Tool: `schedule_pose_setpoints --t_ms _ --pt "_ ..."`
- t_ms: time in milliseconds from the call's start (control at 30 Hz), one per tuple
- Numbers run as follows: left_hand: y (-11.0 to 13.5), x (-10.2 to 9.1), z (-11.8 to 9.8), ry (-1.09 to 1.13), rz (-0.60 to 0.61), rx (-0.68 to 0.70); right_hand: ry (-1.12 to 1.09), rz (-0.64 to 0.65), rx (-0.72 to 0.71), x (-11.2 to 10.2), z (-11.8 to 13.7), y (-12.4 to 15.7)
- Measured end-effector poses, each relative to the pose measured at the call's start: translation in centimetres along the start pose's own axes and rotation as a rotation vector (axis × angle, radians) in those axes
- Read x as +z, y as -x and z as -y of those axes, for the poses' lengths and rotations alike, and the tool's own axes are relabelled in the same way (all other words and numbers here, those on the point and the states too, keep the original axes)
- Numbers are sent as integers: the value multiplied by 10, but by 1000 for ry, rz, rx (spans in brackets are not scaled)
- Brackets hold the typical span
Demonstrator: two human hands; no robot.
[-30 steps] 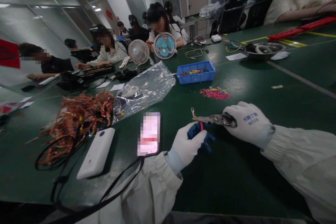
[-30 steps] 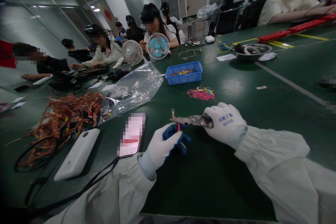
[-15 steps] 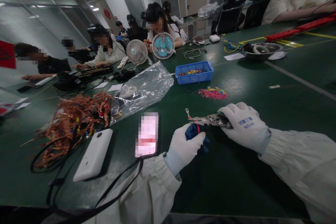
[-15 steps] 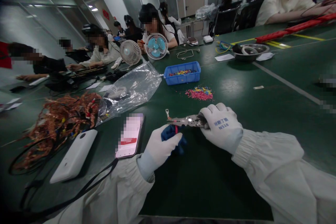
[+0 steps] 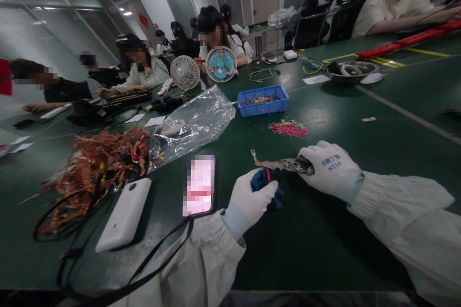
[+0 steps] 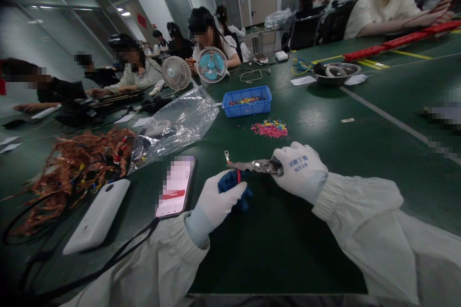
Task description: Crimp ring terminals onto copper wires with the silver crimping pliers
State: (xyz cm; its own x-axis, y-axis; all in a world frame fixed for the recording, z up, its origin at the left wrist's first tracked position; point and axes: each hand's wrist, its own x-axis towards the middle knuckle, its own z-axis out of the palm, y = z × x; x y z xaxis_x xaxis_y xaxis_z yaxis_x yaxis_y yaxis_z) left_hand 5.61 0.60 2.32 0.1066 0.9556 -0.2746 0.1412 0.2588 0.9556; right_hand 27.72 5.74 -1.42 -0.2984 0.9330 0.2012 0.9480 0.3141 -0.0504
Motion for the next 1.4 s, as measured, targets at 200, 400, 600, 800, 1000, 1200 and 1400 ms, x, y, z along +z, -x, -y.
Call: schedule_pose_setpoints --t_ms 200,400,600,800,1000,1200,1400 --pt "-2 -1 6 7 14 -8 13 -2 17 -3 3 2" --pt "-1 0 3 -107 -49 47 4 -10 17 -1 4 6" --pt "2 0 0 -160 -14 -10 22 -14 43 2 8 7" --pt "1 -2 5 -148 5 55 21 11 21 0 6 2" --pt "-1 -5 11 -231 -15 130 -3 53 8 -6 3 -1" --pt "-3 -10 16 -369 16 276 -61 120 -11 -16 -1 -4" --pt "-1 -15 10 -515 28 342 -130 163 -34 -24 -7 -2"
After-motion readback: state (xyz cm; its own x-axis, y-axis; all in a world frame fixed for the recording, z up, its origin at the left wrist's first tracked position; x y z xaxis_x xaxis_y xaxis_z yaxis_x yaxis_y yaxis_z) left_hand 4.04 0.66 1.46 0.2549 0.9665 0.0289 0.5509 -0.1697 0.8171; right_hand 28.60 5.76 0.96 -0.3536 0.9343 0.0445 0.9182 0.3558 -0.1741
